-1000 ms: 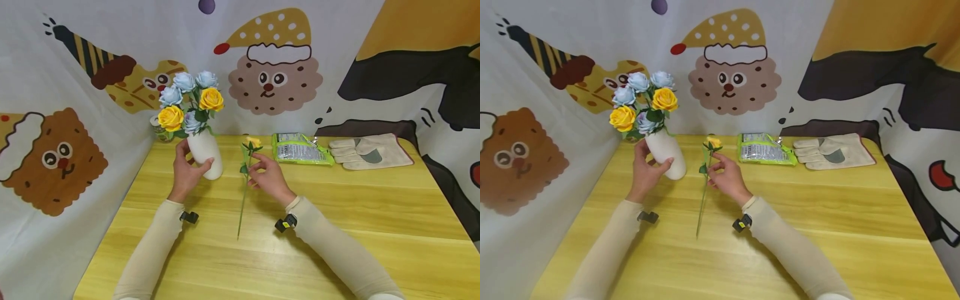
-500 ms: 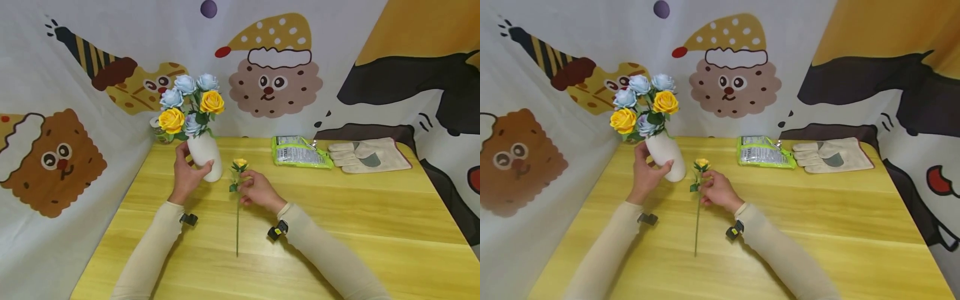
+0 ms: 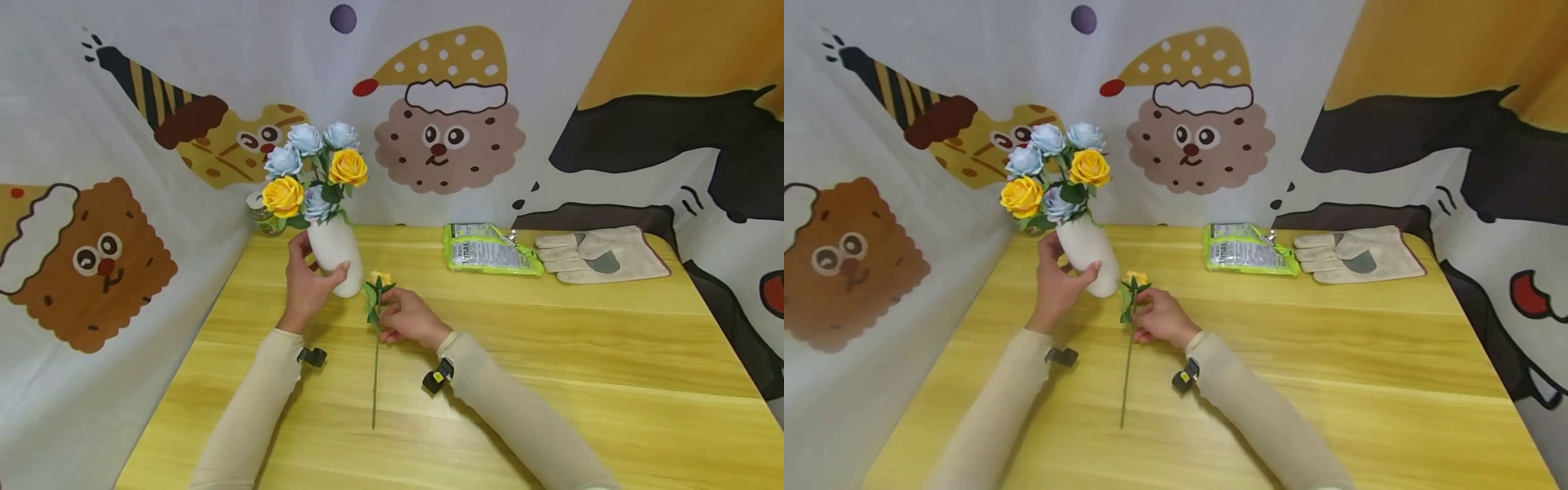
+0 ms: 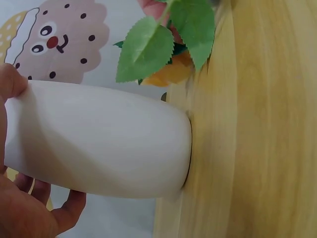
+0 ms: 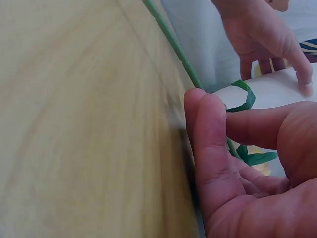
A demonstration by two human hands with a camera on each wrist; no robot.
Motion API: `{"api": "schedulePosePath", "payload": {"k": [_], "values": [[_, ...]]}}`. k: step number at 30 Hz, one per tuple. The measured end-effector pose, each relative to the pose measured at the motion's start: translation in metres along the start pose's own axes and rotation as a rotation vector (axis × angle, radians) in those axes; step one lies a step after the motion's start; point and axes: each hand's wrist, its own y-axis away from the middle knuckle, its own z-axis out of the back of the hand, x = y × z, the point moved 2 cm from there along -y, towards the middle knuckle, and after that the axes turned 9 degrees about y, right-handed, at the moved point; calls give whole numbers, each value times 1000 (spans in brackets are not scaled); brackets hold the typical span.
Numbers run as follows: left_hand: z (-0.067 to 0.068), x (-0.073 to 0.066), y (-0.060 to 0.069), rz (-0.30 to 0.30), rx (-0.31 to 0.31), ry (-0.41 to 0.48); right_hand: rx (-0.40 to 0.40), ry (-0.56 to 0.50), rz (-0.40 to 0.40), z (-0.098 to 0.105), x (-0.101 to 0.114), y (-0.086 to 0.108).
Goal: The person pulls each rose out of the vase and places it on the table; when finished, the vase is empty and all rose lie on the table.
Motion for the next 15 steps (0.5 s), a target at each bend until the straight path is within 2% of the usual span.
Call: {"api": "schedulePosePath", "payload": {"k": [7,15], "values": [[-1,0,-1,-1,4,-1,-14,25,-5,-1,-1,-3],[0,1,-1,-2,5,-2,-72,80,25,7,11,1]]}}
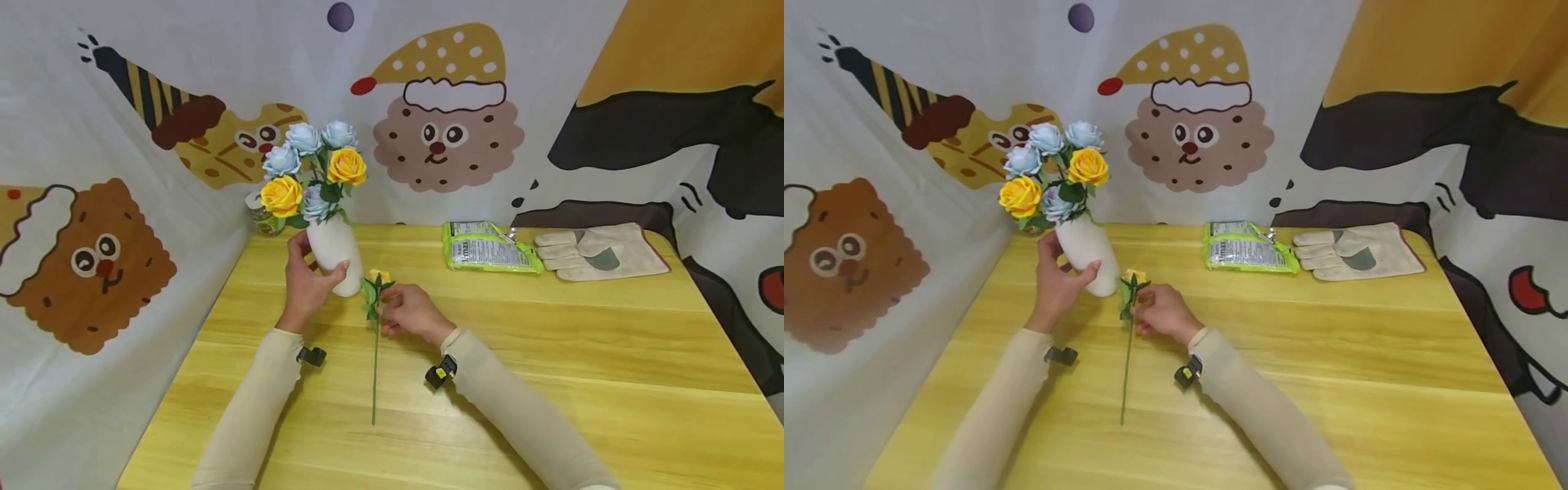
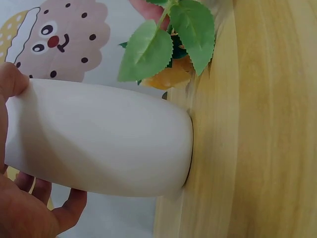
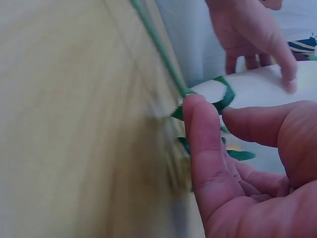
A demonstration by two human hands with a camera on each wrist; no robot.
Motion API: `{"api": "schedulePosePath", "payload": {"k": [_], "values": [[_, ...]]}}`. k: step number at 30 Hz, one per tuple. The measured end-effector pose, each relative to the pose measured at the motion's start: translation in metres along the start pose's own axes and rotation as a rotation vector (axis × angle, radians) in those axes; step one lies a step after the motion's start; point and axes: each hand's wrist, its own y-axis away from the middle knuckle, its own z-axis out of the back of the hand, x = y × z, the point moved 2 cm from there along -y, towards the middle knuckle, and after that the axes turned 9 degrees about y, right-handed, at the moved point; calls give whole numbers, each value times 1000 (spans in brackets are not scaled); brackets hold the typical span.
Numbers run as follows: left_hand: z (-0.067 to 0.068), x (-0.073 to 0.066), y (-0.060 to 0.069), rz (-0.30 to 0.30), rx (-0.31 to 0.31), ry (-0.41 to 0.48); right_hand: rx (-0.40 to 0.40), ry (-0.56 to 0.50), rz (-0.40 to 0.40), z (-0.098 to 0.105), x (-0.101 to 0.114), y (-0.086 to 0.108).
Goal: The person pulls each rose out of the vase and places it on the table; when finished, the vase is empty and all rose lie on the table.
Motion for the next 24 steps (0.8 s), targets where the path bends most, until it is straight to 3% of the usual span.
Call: {"api": "schedulePosePath", "payload": {"k": [3,10,17,24], "values": [[1,1,-1,-4,3,-1,-29,25,18,6,7,3],[-8,-30,3,29,6,5,-75,103,126,24,34,9],[-1,-2,-2,5,-19,-7,-153,130,289,36,77,9],[1,1,-1,-6,-12,12,-216,76,363,40,109,4]]}}
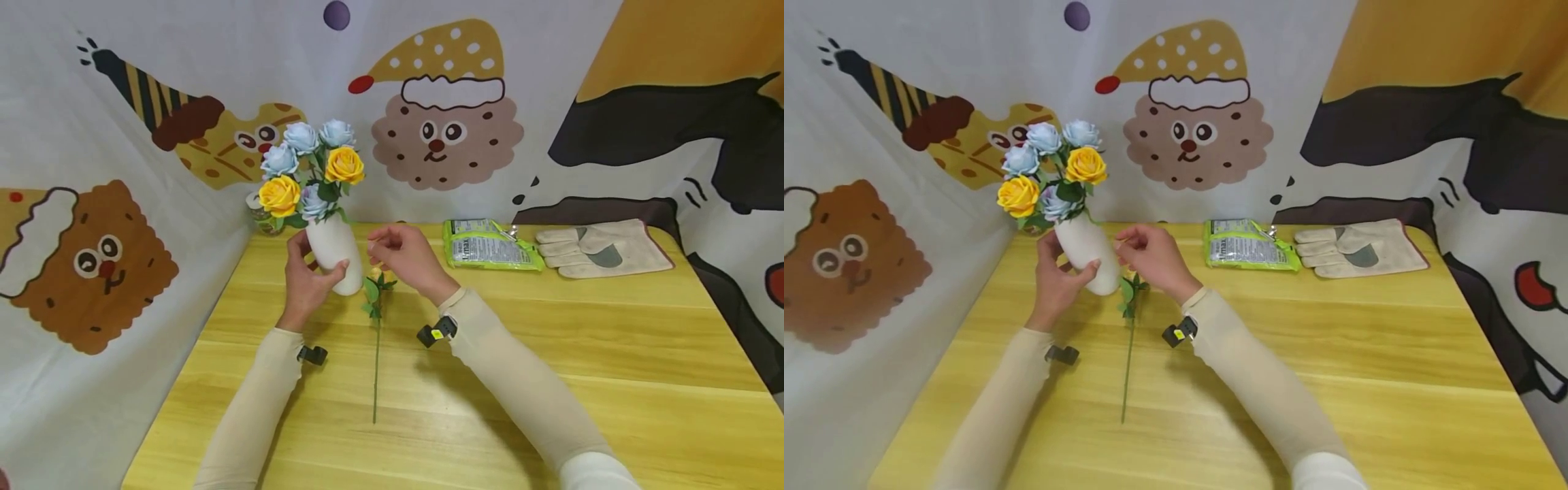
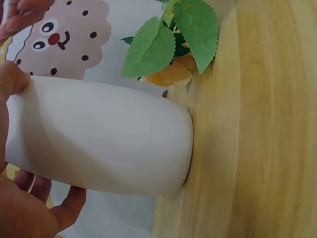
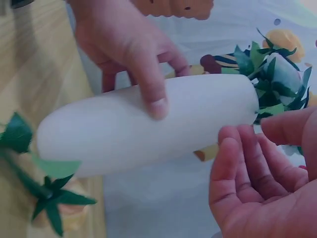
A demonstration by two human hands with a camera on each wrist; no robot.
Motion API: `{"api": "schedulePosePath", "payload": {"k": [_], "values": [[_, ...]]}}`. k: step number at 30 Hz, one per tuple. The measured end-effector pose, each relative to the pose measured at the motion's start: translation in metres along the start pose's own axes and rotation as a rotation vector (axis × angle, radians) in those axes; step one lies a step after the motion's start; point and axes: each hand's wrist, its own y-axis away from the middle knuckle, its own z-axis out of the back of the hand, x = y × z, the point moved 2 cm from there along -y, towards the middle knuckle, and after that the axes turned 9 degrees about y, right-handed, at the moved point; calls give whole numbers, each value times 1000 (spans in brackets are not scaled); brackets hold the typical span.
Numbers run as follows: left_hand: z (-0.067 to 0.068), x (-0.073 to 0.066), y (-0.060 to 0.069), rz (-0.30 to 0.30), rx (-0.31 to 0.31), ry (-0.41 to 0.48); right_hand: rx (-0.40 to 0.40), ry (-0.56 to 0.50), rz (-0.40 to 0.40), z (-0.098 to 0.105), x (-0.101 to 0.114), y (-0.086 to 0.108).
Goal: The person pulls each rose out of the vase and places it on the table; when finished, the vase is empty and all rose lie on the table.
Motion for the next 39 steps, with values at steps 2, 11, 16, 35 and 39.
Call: {"api": "schedulePosePath", "payload": {"k": [2,11,16,35,39], "values": [[0,0,0,-2,3,-5,-25,-16,15,0,7,-6],[2,-3,-4,-17,19,-23,-124,-74,93,-2,36,-35],[1,-4,-6,-8,23,-16,-107,-86,123,-4,45,-45],[3,-2,-1,-1,17,-39,-165,107,103,-16,54,-53],[3,0,-1,-1,19,-38,-222,57,148,-14,56,-52]]}}
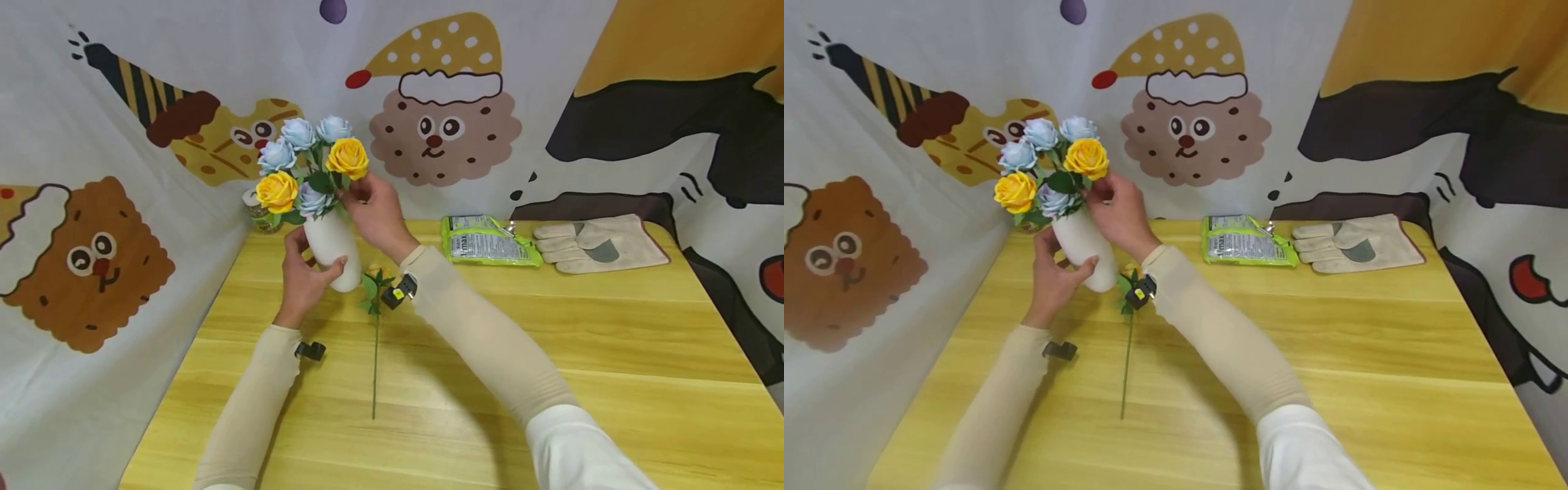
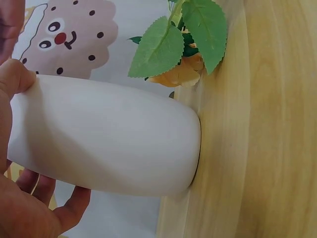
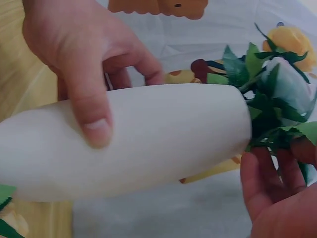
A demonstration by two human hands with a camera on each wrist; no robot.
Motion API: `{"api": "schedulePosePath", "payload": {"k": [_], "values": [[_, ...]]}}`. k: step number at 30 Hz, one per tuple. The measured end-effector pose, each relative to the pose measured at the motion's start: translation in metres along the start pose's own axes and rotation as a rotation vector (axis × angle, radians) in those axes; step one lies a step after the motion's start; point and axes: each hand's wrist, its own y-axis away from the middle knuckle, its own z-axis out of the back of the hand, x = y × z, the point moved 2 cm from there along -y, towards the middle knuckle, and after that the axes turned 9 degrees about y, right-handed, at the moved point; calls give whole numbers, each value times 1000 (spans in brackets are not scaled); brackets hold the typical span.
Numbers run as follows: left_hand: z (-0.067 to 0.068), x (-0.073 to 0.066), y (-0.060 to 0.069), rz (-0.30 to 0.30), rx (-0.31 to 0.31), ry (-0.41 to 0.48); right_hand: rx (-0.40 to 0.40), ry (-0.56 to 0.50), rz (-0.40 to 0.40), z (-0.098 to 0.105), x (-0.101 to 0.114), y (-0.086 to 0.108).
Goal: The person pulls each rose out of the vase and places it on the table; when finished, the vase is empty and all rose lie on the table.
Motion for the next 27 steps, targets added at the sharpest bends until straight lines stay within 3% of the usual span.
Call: {"api": "schedulePosePath", "payload": {"k": [4,8,11,17,27], "values": [[0,1,0,-5,0,6,-75,-147,57,6,3,-1],[-4,-17,4,19,-1,25,-165,-278,101,17,6,2],[-7,-22,4,42,-6,29,-234,-326,120,24,5,5],[-1,0,0,31,-15,1,-369,-365,167,33,0,9],[1,-5,3,42,-21,34,-524,-519,235,50,-6,12]]}}
